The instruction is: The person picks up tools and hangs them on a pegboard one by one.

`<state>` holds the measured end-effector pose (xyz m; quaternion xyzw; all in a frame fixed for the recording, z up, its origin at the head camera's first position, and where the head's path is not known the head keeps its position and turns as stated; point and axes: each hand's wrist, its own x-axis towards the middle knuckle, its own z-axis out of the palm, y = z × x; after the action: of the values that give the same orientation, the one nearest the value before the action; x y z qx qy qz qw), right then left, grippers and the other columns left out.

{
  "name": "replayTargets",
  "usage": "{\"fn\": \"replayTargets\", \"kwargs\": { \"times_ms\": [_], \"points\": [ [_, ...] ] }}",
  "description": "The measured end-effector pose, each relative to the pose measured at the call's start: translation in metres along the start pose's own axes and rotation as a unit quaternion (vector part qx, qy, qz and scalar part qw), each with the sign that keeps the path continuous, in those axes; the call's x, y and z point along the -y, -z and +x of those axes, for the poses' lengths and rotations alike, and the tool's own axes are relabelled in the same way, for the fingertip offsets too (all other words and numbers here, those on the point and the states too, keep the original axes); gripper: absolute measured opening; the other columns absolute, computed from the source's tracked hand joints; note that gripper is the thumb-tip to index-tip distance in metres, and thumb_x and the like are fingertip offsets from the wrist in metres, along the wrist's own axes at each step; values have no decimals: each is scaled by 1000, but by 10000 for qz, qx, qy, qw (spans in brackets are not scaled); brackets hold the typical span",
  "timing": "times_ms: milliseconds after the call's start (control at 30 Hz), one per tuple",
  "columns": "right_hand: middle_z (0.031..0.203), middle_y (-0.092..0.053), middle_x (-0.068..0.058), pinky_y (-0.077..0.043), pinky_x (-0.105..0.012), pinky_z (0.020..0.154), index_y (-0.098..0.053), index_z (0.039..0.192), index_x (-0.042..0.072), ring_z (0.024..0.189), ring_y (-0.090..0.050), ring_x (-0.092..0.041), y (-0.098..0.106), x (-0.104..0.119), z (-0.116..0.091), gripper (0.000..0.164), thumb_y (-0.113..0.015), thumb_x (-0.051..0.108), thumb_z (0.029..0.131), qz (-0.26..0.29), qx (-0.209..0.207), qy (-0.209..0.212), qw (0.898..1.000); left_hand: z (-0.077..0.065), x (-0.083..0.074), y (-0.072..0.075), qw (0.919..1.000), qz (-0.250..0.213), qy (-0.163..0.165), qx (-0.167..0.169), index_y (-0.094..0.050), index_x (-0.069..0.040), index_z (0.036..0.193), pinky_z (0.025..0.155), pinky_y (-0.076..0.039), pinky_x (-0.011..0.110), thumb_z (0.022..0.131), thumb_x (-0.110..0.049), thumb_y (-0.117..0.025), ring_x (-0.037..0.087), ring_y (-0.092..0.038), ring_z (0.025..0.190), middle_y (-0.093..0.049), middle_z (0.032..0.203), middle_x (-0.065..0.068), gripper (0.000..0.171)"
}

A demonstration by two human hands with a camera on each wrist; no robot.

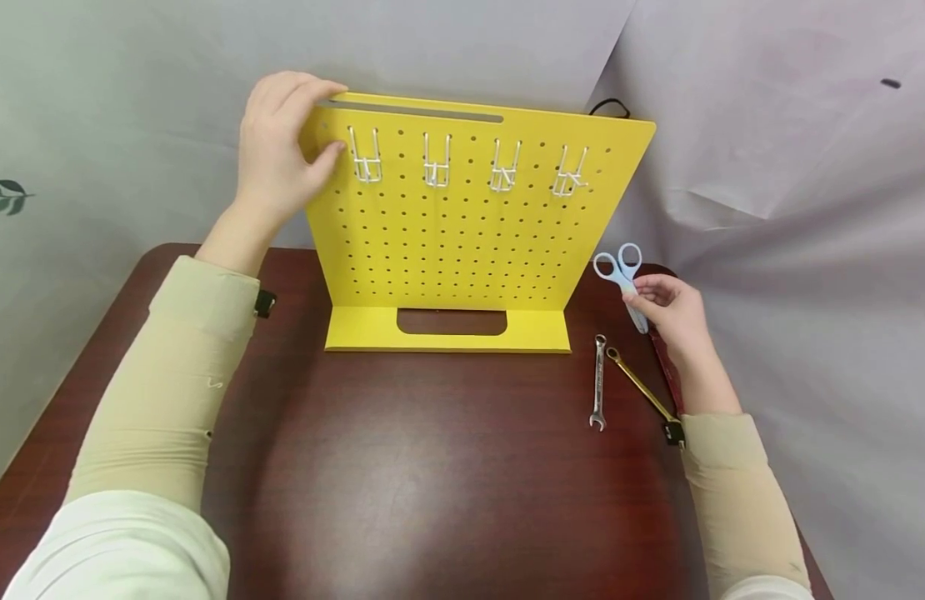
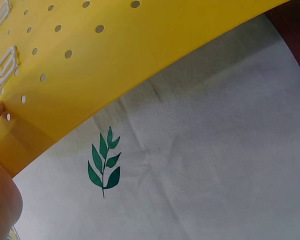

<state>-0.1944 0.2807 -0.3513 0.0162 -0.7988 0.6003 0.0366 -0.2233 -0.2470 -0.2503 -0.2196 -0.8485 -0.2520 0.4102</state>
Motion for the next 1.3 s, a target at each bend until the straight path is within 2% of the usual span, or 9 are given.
{"fn": "replayTargets", "kwargs": {
  "times_ms": [233, 400, 700, 1000, 1300],
  "points": [
    [79, -71, 12, -54, -8, 67, -77, 90, 20, 74, -64, -1, -14, 25, -10, 33, -73, -13, 89, 743, 57, 475, 9961, 0, 0, 0, 10000, -22, -9, -1, -66, -1, 138, 128, -33, 41, 94, -6, -70, 42, -56, 130, -68, 132, 23, 45],
    [78, -72, 7, -56, -11, 67, -77, 91, 15, 73, -65, -4, -28, 48, -21, 32, -72, -16, 88, 1230, -76, 764, 9894, 0, 0, 1, 10000, 10, -48, 11, -65, 0, 138, 127, -34, 42, 94, -6, -69, 43, -56, 129, -68, 132, 23, 44],
    [78, -73, 2, -58, -16, 68, -77, 92, 10, 73, -65, -10, -51, 79, -22, 27, -74, -16, 86, 1561, -481, 1200, 9793, -1, 3, -1, 9999, 50, -98, 20, -65, 0, 138, 127, -34, 42, 95, -7, -68, 44, -56, 129, -67, 133, 24, 44],
    [79, -74, 4, -58, -16, 70, -78, 91, 11, 73, -66, -8, -66, 86, -6, 30, -72, -18, 86, 1914, -645, 1476, 9682, 0, 2, -2, 9999, 66, -105, 35, -65, 0, 138, 128, -33, 42, 95, -7, -68, 44, -56, 130, -67, 133, 24, 44],
    [82, -75, 4, -58, -17, 70, -78, 90, 14, 74, -67, -8, -79, 82, 9, 28, -72, -14, 89, 2107, -543, 1206, 9686, 0, 3, -2, 10000, 8, -81, 15, -65, 0, 137, 129, -31, 40, 94, -6, -68, 44, -56, 129, -68, 131, 24, 44]
  ]
}}
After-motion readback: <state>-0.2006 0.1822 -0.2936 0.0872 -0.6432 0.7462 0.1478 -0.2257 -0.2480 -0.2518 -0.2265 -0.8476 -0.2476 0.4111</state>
